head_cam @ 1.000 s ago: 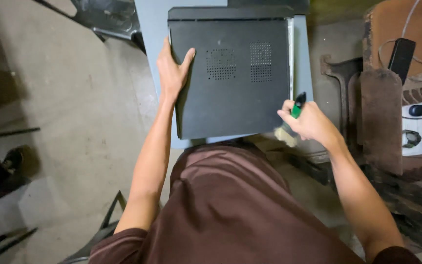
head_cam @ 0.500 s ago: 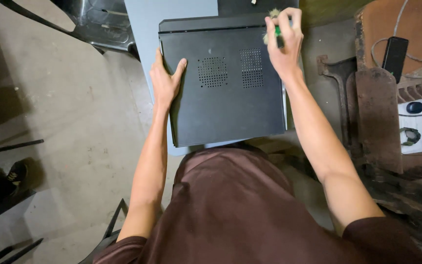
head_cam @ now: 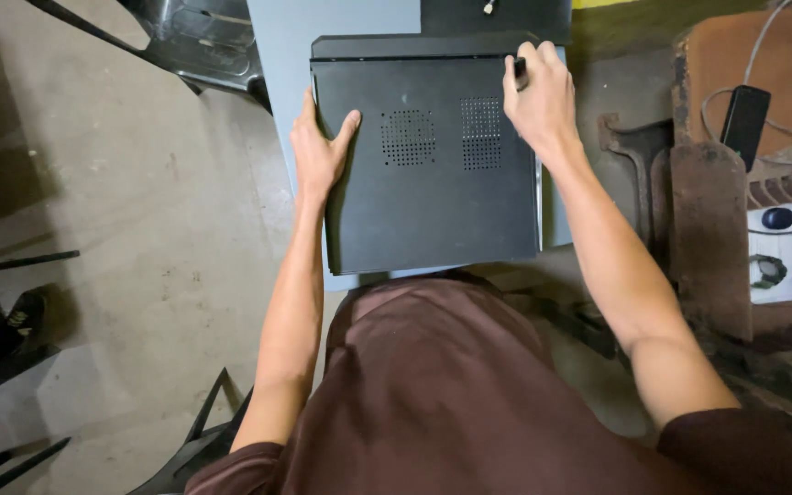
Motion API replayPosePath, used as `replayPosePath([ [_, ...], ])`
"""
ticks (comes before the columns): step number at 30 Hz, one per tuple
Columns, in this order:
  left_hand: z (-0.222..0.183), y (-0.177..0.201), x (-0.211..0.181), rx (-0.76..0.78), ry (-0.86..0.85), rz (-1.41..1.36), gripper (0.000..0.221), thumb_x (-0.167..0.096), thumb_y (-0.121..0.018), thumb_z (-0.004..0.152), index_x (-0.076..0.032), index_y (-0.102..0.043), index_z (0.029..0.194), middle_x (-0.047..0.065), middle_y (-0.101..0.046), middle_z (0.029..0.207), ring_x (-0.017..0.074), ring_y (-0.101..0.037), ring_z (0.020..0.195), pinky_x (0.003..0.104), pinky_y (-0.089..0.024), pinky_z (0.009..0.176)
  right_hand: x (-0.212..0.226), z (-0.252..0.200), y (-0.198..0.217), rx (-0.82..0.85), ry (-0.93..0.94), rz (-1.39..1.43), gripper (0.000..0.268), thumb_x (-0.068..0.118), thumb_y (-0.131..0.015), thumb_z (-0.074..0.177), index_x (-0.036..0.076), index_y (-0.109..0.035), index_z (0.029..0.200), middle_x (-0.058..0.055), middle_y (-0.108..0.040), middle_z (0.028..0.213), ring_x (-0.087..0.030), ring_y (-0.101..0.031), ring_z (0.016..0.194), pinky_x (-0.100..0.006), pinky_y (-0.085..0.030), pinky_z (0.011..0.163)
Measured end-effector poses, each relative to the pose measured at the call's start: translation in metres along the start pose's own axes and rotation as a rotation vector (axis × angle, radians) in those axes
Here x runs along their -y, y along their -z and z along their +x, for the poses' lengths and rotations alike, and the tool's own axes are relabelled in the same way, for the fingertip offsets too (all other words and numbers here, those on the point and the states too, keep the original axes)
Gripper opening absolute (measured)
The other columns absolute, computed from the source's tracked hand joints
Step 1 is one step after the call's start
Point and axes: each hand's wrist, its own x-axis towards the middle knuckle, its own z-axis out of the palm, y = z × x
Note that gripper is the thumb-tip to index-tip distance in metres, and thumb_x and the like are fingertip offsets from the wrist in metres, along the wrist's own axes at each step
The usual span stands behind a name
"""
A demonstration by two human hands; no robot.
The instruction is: Using a brush to remove dust from the side panel of a computer case.
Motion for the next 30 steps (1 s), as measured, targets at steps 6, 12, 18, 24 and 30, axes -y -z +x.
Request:
replayPosePath([
  [6,0.000,-0.009,0.025,-0.036,-0.016,0.019,0.092,-0.055,-0.078,0.101,0.007,-0.044,0.159,0.027,-0.068,0.147,0.0456,-0.064,0.132,0.049,-0.051,0.113,-0.003,-0.003,-0.011,-0.066,0.051,-0.079,0.023,0.015,-0.061,0.120,-0.001,-0.064,0.103,-0.021,-0.063,0.092,-0.044,-0.065,0.077,-0.054,-0.053,0.068],
  [12,0.001,-0.012,0.032,-0.004,0.093,0.039,0.101,-0.059,-0.076,0.097,0.007,-0.039,0.163,0.028,-0.059,0.158,0.0460,-0.056,0.143,0.050,-0.044,0.120,-0.020,0.000,-0.040,-0.059,-0.202,-0.075,0.036,0.028,-0.065,0.115,0.002,-0.071,0.092,-0.024,-0.074,0.078,-0.053,-0.073,0.074,-0.060,-0.053,0.061],
  [18,-0.003,-0.001,0.019,0.105,0.092,-0.026,0.140,-0.065,-0.095,0.077,-0.012,-0.011,0.175,0.021,-0.066,0.152,0.0393,-0.053,0.131,0.044,-0.047,0.114,-0.003,0.029,-0.114,-0.680,-0.355,0.176,0.039,0.042,-0.068,0.106,0.009,-0.077,0.089,-0.012,-0.073,0.067,-0.026,-0.077,0.067,-0.046,-0.054,0.068],
  [24,0.002,-0.007,0.030,0.143,0.022,0.013,0.161,-0.064,-0.107,0.065,-0.033,0.005,0.177,0.009,-0.057,0.164,0.0355,-0.053,0.122,0.039,-0.041,0.111,0.155,0.049,-0.135,-0.531,-0.547,0.984,0.037,0.045,-0.053,0.107,0.012,-0.045,0.092,-0.011,-0.052,0.059,-0.021,-0.062,0.029,-0.027,-0.039,0.019],
  [30,0.003,-0.017,0.046,0.154,0.101,-0.066,0.173,-0.069,-0.107,0.058,-0.027,0.012,0.176,0.024,-0.066,0.146,0.0394,-0.048,0.142,0.046,-0.045,0.116,0.155,0.057,-0.159,-0.239,-0.413,1.225,0.037,0.037,-0.063,0.109,0.008,-0.048,0.093,-0.016,-0.049,0.057,-0.029,-0.065,0.033,-0.031,-0.035,0.022],
])
